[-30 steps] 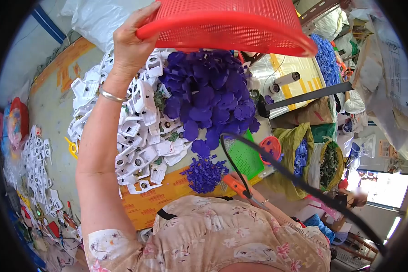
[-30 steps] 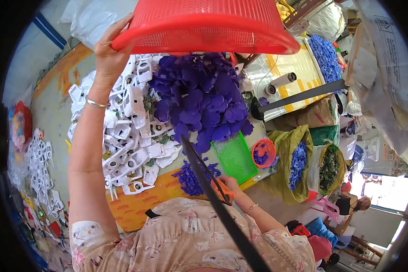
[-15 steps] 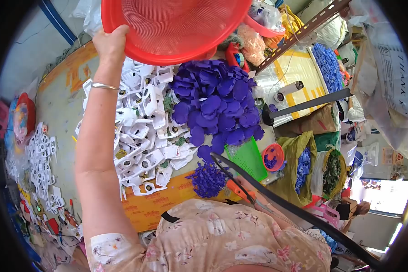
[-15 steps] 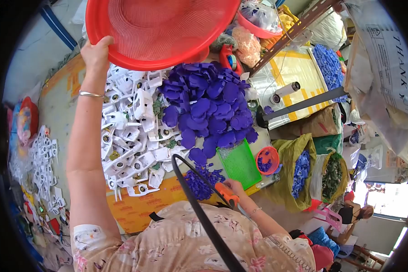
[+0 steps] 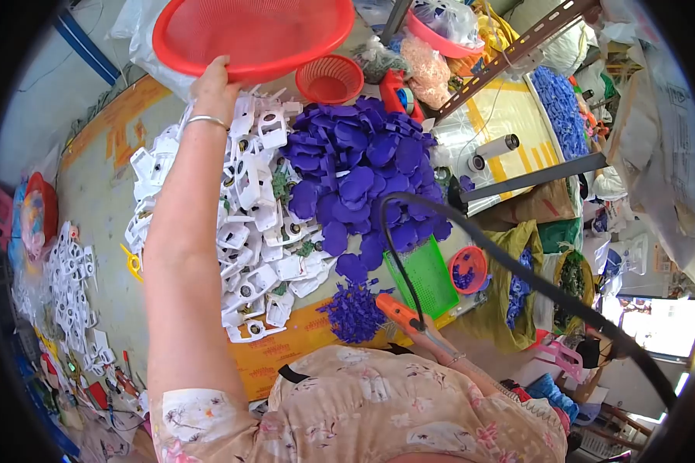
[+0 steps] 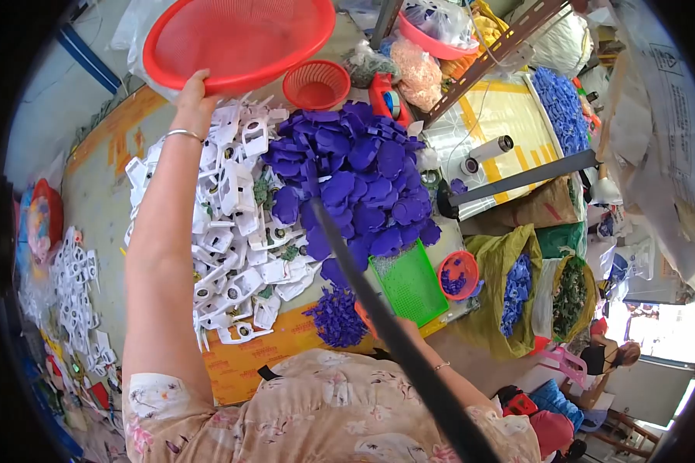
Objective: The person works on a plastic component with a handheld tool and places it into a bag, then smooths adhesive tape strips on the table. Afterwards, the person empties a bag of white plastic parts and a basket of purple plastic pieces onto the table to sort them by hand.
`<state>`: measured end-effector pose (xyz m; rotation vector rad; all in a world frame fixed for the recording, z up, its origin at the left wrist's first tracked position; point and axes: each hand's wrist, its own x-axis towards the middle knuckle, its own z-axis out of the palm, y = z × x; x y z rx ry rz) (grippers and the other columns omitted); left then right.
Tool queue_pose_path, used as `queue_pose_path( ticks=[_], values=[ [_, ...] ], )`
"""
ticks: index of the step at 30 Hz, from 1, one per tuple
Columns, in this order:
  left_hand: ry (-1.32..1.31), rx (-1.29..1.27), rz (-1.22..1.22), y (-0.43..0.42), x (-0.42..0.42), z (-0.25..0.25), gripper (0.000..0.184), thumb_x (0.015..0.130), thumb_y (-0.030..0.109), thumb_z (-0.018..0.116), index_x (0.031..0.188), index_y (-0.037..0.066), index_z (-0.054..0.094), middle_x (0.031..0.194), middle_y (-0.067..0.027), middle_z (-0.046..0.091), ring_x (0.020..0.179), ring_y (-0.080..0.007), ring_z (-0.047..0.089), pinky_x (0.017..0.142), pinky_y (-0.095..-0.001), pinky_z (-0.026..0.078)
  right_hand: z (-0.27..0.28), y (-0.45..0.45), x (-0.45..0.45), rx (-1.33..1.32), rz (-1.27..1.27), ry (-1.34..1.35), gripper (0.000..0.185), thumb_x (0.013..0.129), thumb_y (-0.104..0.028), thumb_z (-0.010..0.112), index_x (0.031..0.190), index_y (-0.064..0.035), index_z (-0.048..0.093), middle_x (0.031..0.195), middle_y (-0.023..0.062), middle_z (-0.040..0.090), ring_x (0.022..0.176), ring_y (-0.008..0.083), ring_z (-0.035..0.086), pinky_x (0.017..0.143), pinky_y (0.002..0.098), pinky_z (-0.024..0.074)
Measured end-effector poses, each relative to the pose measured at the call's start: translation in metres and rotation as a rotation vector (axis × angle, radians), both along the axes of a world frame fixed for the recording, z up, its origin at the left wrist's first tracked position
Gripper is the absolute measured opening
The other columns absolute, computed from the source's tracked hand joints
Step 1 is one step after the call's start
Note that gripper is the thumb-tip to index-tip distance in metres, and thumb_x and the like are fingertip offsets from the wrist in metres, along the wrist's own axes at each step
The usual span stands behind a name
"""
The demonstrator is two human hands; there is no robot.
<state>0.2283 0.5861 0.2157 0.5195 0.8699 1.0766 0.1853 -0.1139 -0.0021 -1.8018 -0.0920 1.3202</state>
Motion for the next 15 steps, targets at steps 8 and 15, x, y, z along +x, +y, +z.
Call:
queue_pose_path(
  ticks=[8,15],
  values=[
    [-0.104,0.199,-0.293,0.010,0.035,-0.043,0.033,0.093,0.008,0.061,0.125,0.005,0.052,0.122,-0.0114,0.058,0.123,-0.0325,0.051,0.109,-0.0587,0.035,0.088,0.056,0.011,-0.023,-0.301,0.280,0.026,0.087,-0.023,0.069,0.090,0.0030,0.070,0.074,0.0102,0.068,0.067,0.0183,0.063,0.062,0.0349,0.0491],
    [-0.063,-0.063,-0.491,-0.016,0.036,-0.051,0.077,0.091,0.012,0.064,0.150,-0.007,0.018,0.159,-0.0286,0.004,0.143,-0.0489,0.026,0.118,-0.0543,0.030,0.052,0.033,0.009,-0.102,0.277,-0.426,0.017,0.084,-0.015,0.064,0.088,0.0024,0.067,0.073,0.0149,0.066,0.066,0.0228,0.062,0.062,0.0382,0.0495]
  ],
)
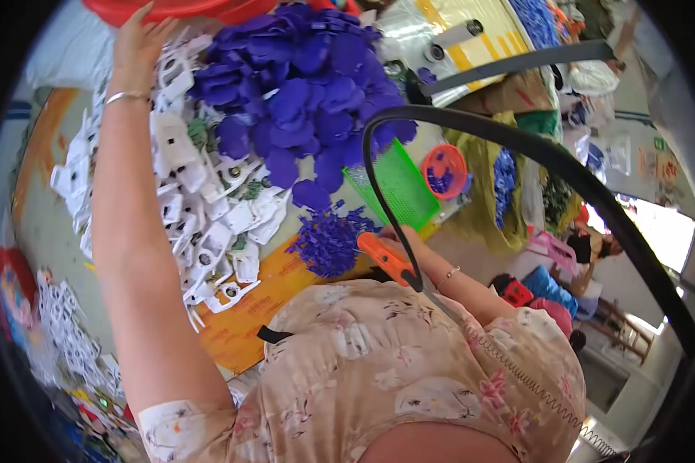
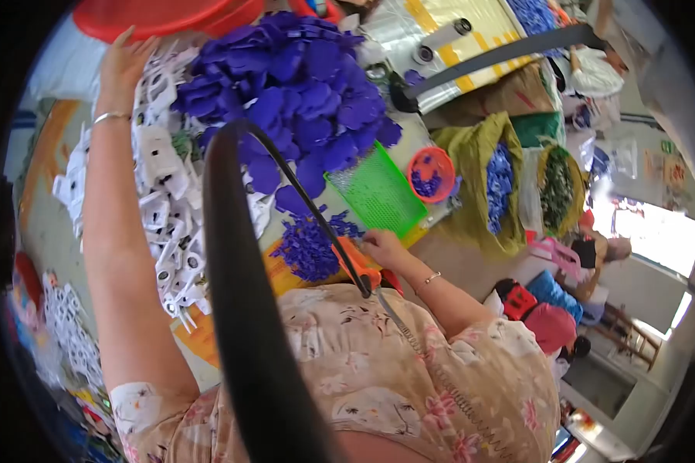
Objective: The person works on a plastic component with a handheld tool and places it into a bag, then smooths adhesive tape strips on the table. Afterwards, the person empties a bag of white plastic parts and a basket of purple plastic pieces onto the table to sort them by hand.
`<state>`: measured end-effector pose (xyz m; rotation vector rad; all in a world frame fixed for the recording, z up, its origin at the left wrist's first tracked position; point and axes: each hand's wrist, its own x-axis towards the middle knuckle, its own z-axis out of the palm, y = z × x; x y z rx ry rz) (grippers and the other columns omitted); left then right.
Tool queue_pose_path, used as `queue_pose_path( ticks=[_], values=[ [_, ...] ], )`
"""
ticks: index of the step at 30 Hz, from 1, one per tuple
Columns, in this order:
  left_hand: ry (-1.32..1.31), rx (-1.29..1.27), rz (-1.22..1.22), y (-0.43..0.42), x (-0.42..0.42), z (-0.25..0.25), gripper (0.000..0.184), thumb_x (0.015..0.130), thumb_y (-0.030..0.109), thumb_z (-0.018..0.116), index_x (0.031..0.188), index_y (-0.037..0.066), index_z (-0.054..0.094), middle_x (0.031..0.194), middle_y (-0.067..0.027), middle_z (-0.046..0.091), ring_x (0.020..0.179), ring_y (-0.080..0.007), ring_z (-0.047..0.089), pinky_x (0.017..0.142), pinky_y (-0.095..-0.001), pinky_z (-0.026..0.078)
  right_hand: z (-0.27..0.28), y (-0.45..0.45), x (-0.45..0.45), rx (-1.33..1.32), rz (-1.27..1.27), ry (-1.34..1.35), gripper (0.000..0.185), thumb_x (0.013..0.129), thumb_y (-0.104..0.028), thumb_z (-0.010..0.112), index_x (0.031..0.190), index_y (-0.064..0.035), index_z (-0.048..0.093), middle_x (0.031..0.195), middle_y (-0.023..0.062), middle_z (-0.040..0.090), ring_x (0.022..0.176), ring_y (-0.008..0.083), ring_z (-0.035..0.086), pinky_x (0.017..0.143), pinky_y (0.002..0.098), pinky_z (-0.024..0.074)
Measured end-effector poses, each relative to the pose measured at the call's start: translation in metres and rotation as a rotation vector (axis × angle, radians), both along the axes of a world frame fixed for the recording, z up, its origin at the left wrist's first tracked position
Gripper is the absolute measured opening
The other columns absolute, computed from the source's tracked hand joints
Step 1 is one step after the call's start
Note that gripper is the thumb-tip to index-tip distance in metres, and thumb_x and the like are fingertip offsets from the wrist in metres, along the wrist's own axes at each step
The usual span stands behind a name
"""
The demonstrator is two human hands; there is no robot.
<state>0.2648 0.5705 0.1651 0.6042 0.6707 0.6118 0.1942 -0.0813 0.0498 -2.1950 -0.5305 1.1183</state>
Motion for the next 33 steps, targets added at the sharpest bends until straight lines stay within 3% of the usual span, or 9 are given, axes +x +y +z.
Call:
queue_pose_path(
  ticks=[5,8,12,17,21,24,25,29,33],
  values=[
    [0.013,0.129,-0.107,-0.026,-0.020,0.008,0.063,0.096,0.007,0.056,0.145,-0.011,0.021,0.153,-0.0291,0.023,0.137,-0.0477,0.037,0.109,-0.0534,0.044,0.000,0.003,0.003,-0.058,0.068,-0.003,0.018,0.084,-0.016,0.065,0.089,0.0014,0.068,0.074,0.0163,0.066,0.066,0.0242,0.063,0.063,0.0381,0.0503],
    [0.036,0.326,-0.144,-0.087,-0.038,0.041,0.052,0.095,0.010,0.058,0.138,-0.011,0.038,0.148,-0.0270,0.037,0.127,-0.0426,0.052,0.106,-0.0509,0.046,0.003,0.003,0.002,0.022,0.000,-0.050,0.018,0.085,-0.015,0.063,0.085,0.0015,0.067,0.070,0.0130,0.065,0.061,0.0215,0.062,0.059,0.0370,0.0508],
    [-0.035,0.672,-0.362,-0.179,-0.102,0.047,0.032,0.093,0.010,0.062,0.119,-0.009,0.060,0.121,-0.0212,0.062,0.103,-0.0314,0.067,0.091,-0.0414,0.055,0.018,-0.003,0.026,0.019,-0.619,-0.063,0.020,0.087,-0.018,0.062,0.086,0.0010,0.069,0.068,0.0058,0.065,0.058,0.0137,0.060,0.053,0.0316,0.0488],
    [0.328,0.397,-0.411,-0.279,-0.201,-0.003,0.030,0.087,0.010,0.068,0.112,-0.006,0.066,0.100,-0.0126,0.071,0.081,-0.0211,0.070,0.077,-0.0303,0.057,-0.014,-0.072,0.094,-0.011,-1.061,-0.153,0.031,0.090,-0.029,0.070,0.095,0.0004,0.065,0.069,0.0050,0.060,0.053,0.0131,0.055,0.043,0.0276,0.0419],
    [0.506,0.211,-0.497,-0.323,-0.283,-0.078,0.030,0.088,0.010,0.066,0.113,-0.007,0.064,0.088,-0.0103,0.070,0.075,-0.0176,0.068,0.068,-0.0286,0.054,-0.042,-0.094,0.123,-0.352,-0.740,-0.765,0.036,0.087,-0.031,0.070,0.104,0.0010,0.067,0.089,0.0156,0.069,0.083,0.0325,0.067,0.075,0.0427,0.0528],
    [0.608,0.245,-0.510,-0.344,-0.295,-0.049,0.030,0.088,0.010,0.065,0.112,-0.008,0.062,0.082,-0.0096,0.067,0.069,-0.0150,0.065,0.064,-0.0274,0.052,-0.076,-0.116,0.155,-0.269,-0.592,-0.819,0.045,0.081,-0.028,0.072,0.116,-0.0027,0.058,0.113,0.0212,0.060,0.108,0.0432,0.056,0.094,0.0498,0.0467],
    [0.495,0.000,-0.439,-0.347,-0.310,-0.093,0.029,0.088,0.011,0.065,0.110,-0.009,0.062,0.081,-0.0095,0.067,0.068,-0.0140,0.064,0.062,-0.0269,0.050,-0.078,-0.117,0.161,-0.333,-0.480,-0.893,0.046,0.081,-0.028,0.071,0.119,-0.0044,0.057,0.115,0.0200,0.059,0.111,0.0425,0.054,0.095,0.0508,0.0459],
    [0.520,0.183,-0.496,-0.352,-0.304,-0.099,0.024,0.090,0.012,0.063,0.108,-0.005,0.065,0.079,-0.0056,0.067,0.068,-0.0126,0.062,0.060,-0.0266,0.046,-0.010,-0.069,0.162,-0.675,-0.182,-0.986,0.048,0.083,-0.030,0.067,0.126,-0.0117,0.055,0.122,0.0137,0.059,0.119,0.0389,0.050,0.096,0.0539,0.0448],
    [0.615,0.220,-0.402,-0.353,-0.274,-0.035,0.032,0.089,0.014,0.064,0.113,-0.007,0.064,0.083,-0.0074,0.068,0.073,-0.0145,0.065,0.066,-0.0273,0.050,-0.025,-0.083,0.197,-0.798,-0.052,-0.830,0.045,0.087,-0.031,0.064,0.129,-0.0176,0.059,0.124,0.0109,0.064,0.119,0.0397,0.052,0.097,0.0549,0.0436]
  ],
)
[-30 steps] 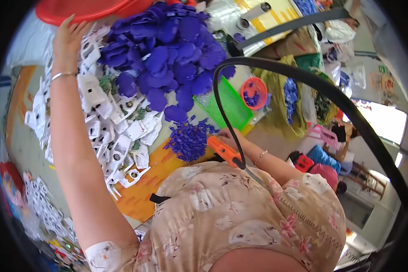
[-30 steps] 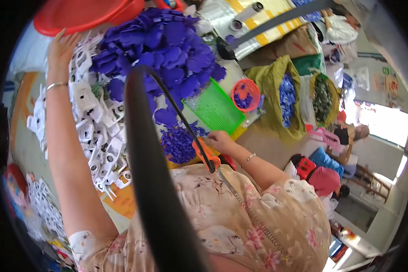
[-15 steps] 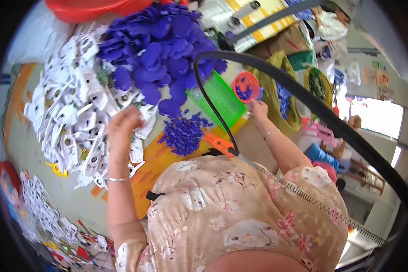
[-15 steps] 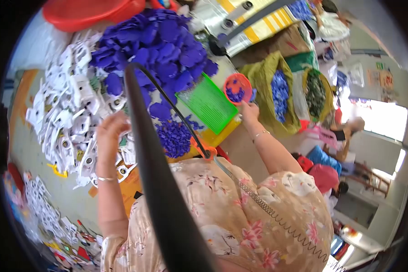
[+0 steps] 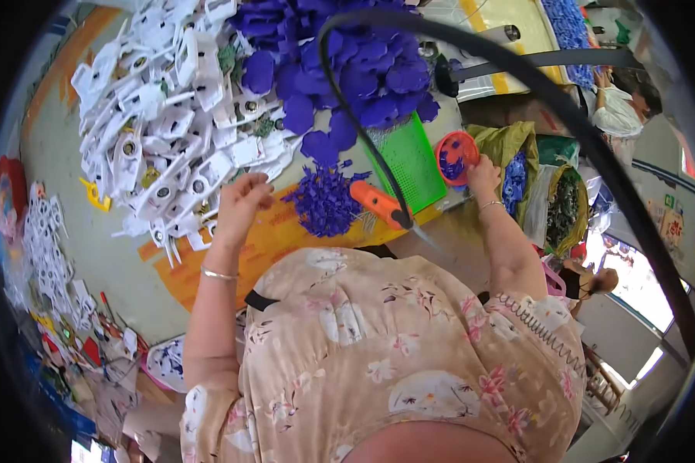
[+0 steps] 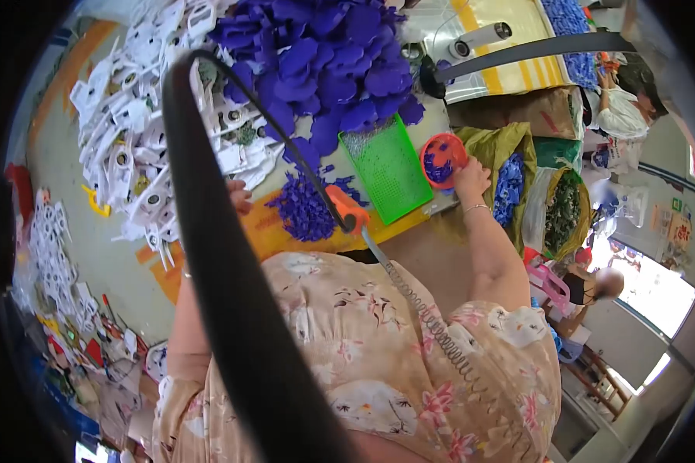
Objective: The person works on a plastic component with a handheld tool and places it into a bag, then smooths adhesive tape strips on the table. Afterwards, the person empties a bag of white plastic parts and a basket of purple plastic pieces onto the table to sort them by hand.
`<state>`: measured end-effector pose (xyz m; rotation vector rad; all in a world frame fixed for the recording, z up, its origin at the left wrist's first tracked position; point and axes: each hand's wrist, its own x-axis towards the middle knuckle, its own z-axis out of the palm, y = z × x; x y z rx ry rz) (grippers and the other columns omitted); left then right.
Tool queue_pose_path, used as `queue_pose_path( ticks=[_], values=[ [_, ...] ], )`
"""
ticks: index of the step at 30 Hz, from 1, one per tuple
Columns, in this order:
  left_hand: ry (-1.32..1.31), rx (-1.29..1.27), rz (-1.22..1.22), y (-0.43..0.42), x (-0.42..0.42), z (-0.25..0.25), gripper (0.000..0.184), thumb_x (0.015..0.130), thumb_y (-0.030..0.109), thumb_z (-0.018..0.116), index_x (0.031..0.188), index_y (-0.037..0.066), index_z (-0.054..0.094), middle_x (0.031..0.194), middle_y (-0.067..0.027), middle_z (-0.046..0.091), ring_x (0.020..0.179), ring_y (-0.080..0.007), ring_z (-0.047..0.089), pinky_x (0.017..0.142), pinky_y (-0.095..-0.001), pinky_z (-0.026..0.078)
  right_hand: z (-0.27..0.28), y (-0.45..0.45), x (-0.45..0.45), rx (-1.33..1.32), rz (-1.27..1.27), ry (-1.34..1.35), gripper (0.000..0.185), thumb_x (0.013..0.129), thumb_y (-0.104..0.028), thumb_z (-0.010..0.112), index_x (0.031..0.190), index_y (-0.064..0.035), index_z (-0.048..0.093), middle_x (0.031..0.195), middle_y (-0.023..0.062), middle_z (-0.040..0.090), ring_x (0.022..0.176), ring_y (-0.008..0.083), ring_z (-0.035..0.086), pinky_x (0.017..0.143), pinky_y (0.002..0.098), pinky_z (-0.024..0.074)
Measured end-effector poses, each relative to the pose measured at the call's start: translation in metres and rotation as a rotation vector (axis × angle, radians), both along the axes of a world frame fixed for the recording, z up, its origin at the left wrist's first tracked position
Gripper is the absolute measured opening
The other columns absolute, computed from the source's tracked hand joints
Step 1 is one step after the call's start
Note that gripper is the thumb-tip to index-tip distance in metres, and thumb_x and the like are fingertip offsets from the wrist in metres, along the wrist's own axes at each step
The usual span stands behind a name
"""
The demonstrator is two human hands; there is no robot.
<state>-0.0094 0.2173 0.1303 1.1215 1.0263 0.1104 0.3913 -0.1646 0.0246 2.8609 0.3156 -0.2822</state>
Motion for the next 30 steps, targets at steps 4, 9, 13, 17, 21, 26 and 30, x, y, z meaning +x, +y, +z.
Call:
queue_pose_path(
  ticks=[4,9,13,17,21,26,30],
  values=[
    [-0.112,0.053,0.050,0.001,0.005,-0.008,0.037,0.088,0.013,0.063,0.116,-0.010,0.062,0.087,-0.0095,0.069,0.074,-0.0157,0.067,0.067,-0.0273,0.051,-0.005,-0.002,0.016,0.061,-0.025,0.064,0.041,0.084,-0.035,0.065,0.122,-0.0192,0.066,0.124,0.0117,0.064,0.121,0.0390,0.051,0.099,0.0553,0.0411],
    [-0.093,0.062,0.045,0.000,0.009,-0.021,0.037,0.086,0.013,0.064,0.115,-0.011,0.062,0.087,-0.0100,0.069,0.076,-0.0163,0.068,0.069,-0.0272,0.052,0.002,0.013,0.026,0.103,-0.088,0.054,0.035,0.084,-0.041,0.065,0.109,-0.0188,0.073,0.117,0.0140,0.067,0.120,0.0376,0.053,0.100,0.0562,0.0406],
    [-0.149,-0.028,0.147,-0.009,0.003,-0.012,0.036,0.086,0.013,0.065,0.114,-0.009,0.062,0.087,-0.0098,0.069,0.076,-0.0165,0.068,0.069,-0.0279,0.052,-0.002,0.004,0.043,0.355,-0.093,0.115,0.033,0.084,-0.041,0.065,0.097,-0.0114,0.075,0.094,0.0180,0.070,0.098,0.0359,0.064,0.090,0.0507,0.0475],
    [-0.106,0.036,0.093,-0.005,-0.003,-0.028,0.035,0.087,0.014,0.065,0.114,-0.009,0.063,0.087,-0.0094,0.069,0.075,-0.0164,0.067,0.070,-0.0286,0.053,0.011,-0.006,0.050,0.533,0.000,0.086,0.034,0.084,-0.034,0.065,0.084,-0.0008,0.070,0.075,0.0214,0.066,0.074,0.0387,0.064,0.072,0.0459,0.0490],
    [0.005,0.000,0.020,0.012,-0.003,-0.030,0.035,0.088,0.014,0.064,0.115,-0.007,0.063,0.093,-0.0111,0.069,0.076,-0.0172,0.067,0.068,-0.0291,0.053,0.029,-0.008,0.046,0.579,0.189,-0.146,0.034,0.083,-0.028,0.066,0.076,0.0053,0.063,0.069,0.0255,0.061,0.067,0.0388,0.061,0.064,0.0459,0.0457],
    [-0.128,0.156,-0.040,0.068,0.057,0.025,0.033,0.090,0.017,0.066,0.114,-0.005,0.063,0.093,-0.0103,0.068,0.080,-0.0184,0.068,0.069,-0.0311,0.057,0.044,0.016,0.002,1.302,-0.322,0.430,0.025,0.087,-0.010,0.062,0.106,0.0049,0.067,0.096,0.0106,0.071,0.085,0.0194,0.068,0.077,0.0326,0.0540],
    [-0.294,0.250,0.059,0.131,0.128,0.054,0.031,0.088,0.010,0.063,0.113,-0.009,0.061,0.093,-0.0119,0.067,0.077,-0.0189,0.067,0.065,-0.0312,0.057,0.065,0.059,-0.042,1.539,-0.533,0.689,0.028,0.084,-0.001,0.057,0.110,0.0066,0.063,0.094,0.0132,0.071,0.086,0.0254,0.070,0.076,0.0382,0.0587]
  ],
)
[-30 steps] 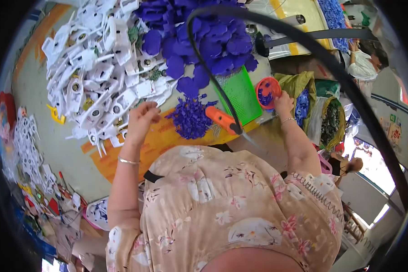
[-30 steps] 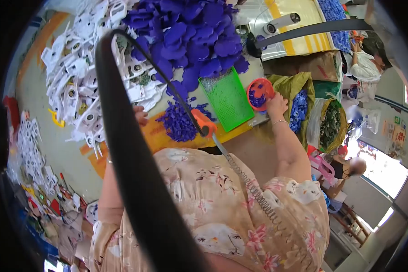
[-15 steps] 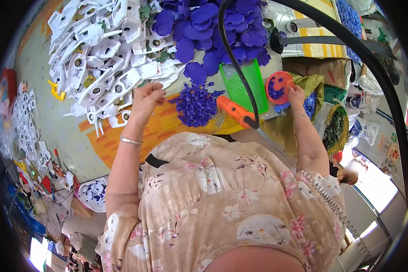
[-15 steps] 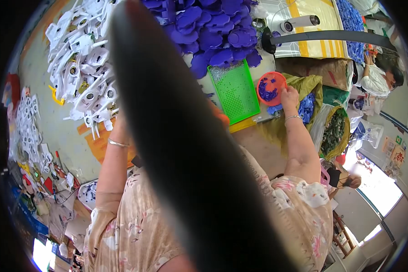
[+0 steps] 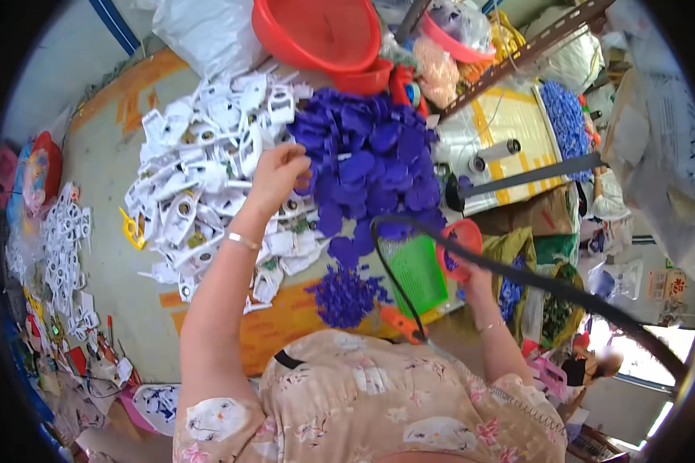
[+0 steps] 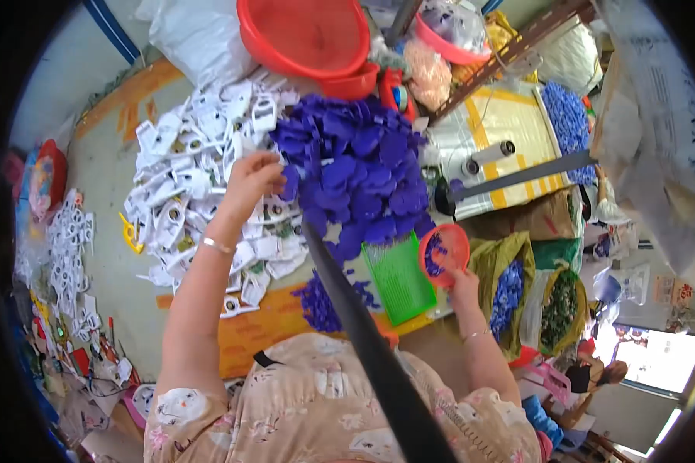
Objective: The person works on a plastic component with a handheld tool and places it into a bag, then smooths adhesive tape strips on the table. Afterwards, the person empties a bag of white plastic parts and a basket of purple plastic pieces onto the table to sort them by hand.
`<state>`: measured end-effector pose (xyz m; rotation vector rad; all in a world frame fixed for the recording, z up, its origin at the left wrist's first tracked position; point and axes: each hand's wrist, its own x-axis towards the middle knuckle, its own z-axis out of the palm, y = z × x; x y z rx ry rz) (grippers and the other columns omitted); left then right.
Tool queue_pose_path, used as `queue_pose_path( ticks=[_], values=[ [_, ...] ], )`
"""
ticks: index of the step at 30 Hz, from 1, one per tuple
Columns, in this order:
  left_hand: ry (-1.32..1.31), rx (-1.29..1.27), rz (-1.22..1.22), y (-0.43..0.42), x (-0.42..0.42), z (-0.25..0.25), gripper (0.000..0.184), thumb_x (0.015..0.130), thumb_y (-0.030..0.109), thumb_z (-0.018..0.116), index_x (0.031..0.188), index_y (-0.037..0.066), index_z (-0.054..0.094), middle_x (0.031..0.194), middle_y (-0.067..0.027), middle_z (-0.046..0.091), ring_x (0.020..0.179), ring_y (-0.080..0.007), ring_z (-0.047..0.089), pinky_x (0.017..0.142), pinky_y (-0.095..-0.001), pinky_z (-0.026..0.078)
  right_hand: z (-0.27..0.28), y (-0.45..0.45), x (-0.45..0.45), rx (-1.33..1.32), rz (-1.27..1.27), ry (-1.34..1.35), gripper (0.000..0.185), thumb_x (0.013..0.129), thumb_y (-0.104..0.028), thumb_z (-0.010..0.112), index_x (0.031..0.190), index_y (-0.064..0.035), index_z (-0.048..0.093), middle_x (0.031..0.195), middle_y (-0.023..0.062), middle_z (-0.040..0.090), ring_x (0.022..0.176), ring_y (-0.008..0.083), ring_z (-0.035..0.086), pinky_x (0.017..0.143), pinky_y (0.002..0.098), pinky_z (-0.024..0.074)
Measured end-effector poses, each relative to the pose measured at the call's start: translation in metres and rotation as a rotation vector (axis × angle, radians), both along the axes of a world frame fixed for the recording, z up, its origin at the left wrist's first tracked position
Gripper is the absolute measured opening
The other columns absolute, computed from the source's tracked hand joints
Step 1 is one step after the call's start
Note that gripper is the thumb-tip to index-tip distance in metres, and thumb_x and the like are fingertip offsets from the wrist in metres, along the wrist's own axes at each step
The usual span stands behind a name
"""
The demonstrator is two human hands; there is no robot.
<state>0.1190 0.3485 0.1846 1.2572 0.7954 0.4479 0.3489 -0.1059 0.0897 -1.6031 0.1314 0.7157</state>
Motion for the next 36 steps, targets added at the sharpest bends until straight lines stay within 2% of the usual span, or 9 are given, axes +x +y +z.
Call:
queue_pose_path(
  ticks=[2,4,9,13,16,21,28,32,36],
  values=[
    [-0.033,0.053,0.068,0.038,0.038,0.000,0.032,0.088,0.010,0.065,0.113,-0.009,0.061,0.094,-0.0141,0.067,0.079,-0.0226,0.069,0.066,-0.0336,0.059,0.017,0.015,-0.016,-0.189,-0.034,0.060,0.028,0.082,0.001,0.057,0.109,0.0053,0.060,0.087,0.0110,0.069,0.085,0.0254,0.070,0.073,0.0381,0.0597],
    [-0.045,0.073,0.105,0.071,0.074,-0.001,0.028,0.087,0.008,0.064,0.109,-0.010,0.061,0.092,-0.0149,0.066,0.079,-0.0241,0.069,0.067,-0.0344,0.059,0.005,0.015,-0.022,0.080,-0.011,0.117,0.032,0.079,0.002,0.058,0.111,0.0009,0.058,0.093,0.0084,0.067,0.078,0.0188,0.066,0.063,0.0321,0.0547],
    [-0.054,-0.160,0.204,0.140,0.148,-0.018,0.028,0.088,0.009,0.065,0.106,-0.011,0.058,0.091,-0.0187,0.064,0.078,-0.0318,0.068,0.072,-0.0405,0.060,0.008,0.020,-0.034,0.096,0.036,0.139,0.036,0.084,0.001,0.055,0.120,0.0028,0.059,0.107,0.0096,0.068,0.092,0.0224,0.068,0.083,0.0355,0.0574],
    [-0.041,-0.271,0.052,0.149,0.196,-0.042,0.025,0.087,0.009,0.062,0.105,-0.009,0.062,0.093,-0.0221,0.066,0.083,-0.0322,0.069,0.073,-0.0414,0.060,0.017,0.034,-0.042,0.085,-0.041,0.180,0.029,0.084,-0.003,0.061,0.113,0.0004,0.062,0.100,0.0069,0.069,0.078,0.0153,0.065,0.059,0.0281,0.0483],
    [0.061,0.272,-0.225,0.124,0.225,-0.025,0.027,0.087,0.009,0.059,0.109,-0.007,0.064,0.104,-0.0217,0.066,0.091,-0.0288,0.069,0.073,-0.0389,0.059,0.017,0.046,-0.042,0.106,-0.077,0.213,0.030,0.085,-0.003,0.061,0.115,0.0007,0.062,0.103,0.0076,0.069,0.081,0.0168,0.067,0.063,0.0290,0.0514],
    [0.340,0.954,-0.429,0.120,0.278,-0.065,0.040,0.081,0.008,0.054,0.119,-0.002,0.062,0.118,-0.0285,0.062,0.117,-0.0418,0.056,0.102,-0.0466,0.043,0.024,0.060,-0.046,0.134,-0.077,0.237,0.033,0.086,-0.001,0.059,0.119,0.0031,0.060,0.107,0.0102,0.068,0.090,0.0200,0.068,0.074,0.0331,0.0558],
    [0.370,0.986,-0.225,0.128,0.300,-0.082,0.024,0.083,0.006,0.056,0.102,-0.003,0.066,0.108,-0.0271,0.067,0.109,-0.0426,0.062,0.094,-0.0505,0.049,0.018,0.049,-0.042,0.112,-0.068,0.229,0.027,0.083,-0.001,0.058,0.110,-0.0015,0.064,0.105,0.0067,0.067,0.097,0.0190,0.067,0.087,0.0361,0.0562],
    [0.116,0.396,-0.148,0.133,0.287,-0.036,0.017,0.090,0.011,0.059,0.096,0.000,0.069,0.067,-0.0141,0.067,0.051,-0.0219,0.066,0.048,-0.0323,0.051,0.009,0.042,-0.043,0.135,-0.031,0.253,0.031,0.085,-0.001,0.057,0.115,-0.0001,0.062,0.110,0.0084,0.066,0.100,0.0216,0.067,0.089,0.0410,0.0575],
    [-0.129,0.051,-0.098,0.109,0.231,0.023,0.020,0.095,0.017,0.059,0.101,-0.001,0.068,0.066,-0.0076,0.065,0.054,-0.0162,0.065,0.046,-0.0256,0.048,0.008,0.045,-0.042,0.142,0.025,0.223,0.042,0.085,-0.003,0.055,0.127,0.0030,0.055,0.122,0.0121,0.063,0.105,0.0261,0.066,0.095,0.0460,0.0560]
  ],
)
